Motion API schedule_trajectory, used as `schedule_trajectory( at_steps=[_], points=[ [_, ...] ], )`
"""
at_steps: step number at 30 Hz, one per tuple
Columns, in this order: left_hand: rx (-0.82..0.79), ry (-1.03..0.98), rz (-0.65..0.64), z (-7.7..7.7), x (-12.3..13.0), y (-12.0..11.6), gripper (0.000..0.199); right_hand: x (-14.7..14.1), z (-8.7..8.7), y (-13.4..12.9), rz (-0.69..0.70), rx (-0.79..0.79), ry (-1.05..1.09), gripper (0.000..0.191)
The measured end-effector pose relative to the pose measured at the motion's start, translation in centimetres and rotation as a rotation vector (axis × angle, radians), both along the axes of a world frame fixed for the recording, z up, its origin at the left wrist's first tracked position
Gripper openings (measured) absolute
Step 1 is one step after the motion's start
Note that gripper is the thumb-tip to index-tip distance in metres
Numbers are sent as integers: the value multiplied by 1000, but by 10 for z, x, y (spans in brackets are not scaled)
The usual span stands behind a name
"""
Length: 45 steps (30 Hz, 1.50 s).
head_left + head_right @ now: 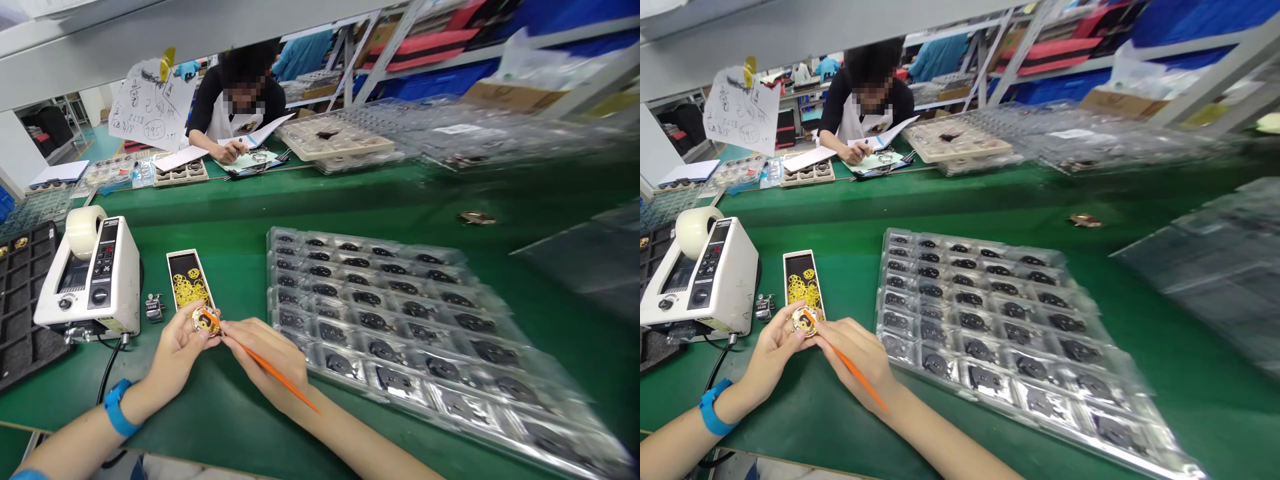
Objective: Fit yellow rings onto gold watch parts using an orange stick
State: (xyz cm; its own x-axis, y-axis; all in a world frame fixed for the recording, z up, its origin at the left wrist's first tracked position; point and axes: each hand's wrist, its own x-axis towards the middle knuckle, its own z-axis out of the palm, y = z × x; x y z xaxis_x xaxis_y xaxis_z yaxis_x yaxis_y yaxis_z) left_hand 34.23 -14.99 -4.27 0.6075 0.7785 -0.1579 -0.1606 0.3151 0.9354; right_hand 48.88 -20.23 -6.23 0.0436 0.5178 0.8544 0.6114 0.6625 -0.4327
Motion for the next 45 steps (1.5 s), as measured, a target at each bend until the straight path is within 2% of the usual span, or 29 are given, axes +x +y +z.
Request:
schedule_trajectory(
  at_steps=[4,7,10,12,14,17,21,25,29,32,34,36,39,45],
  points=[
    [-27,45,-10,-1,-1,1,72,1,-9,1,-6,81,-130,36],
    [-45,79,-7,-2,-4,2,74,5,-14,0,-16,132,-330,30],
    [-102,79,0,0,-5,5,72,8,-12,-1,-29,146,-513,23],
    [-153,70,16,2,-5,7,70,10,-9,-1,-38,137,-556,22],
    [-201,51,42,4,-4,9,66,10,-6,0,-23,106,-533,21],
    [-225,60,77,6,-2,10,61,9,-1,-1,19,30,-319,20],
    [-126,125,45,7,1,10,54,12,6,-6,13,-127,50,21],
    [-34,182,27,6,1,10,41,16,8,-7,-5,-180,204,23],
    [17,211,9,7,0,9,33,20,6,-4,-57,-176,196,26],
    [41,208,2,6,-1,9,31,16,5,-4,-139,-98,89,25],
    [48,202,18,5,-1,8,33,10,4,-6,-131,-52,-1,22],
    [52,193,45,3,1,7,37,2,1,-8,-112,-73,-110,19],
    [103,169,79,0,2,4,40,-9,-7,-8,-181,-131,-225,15],
    [274,324,53,-4,0,-7,46,-13,-13,-2,-233,-181,-123,7]
  ],
)
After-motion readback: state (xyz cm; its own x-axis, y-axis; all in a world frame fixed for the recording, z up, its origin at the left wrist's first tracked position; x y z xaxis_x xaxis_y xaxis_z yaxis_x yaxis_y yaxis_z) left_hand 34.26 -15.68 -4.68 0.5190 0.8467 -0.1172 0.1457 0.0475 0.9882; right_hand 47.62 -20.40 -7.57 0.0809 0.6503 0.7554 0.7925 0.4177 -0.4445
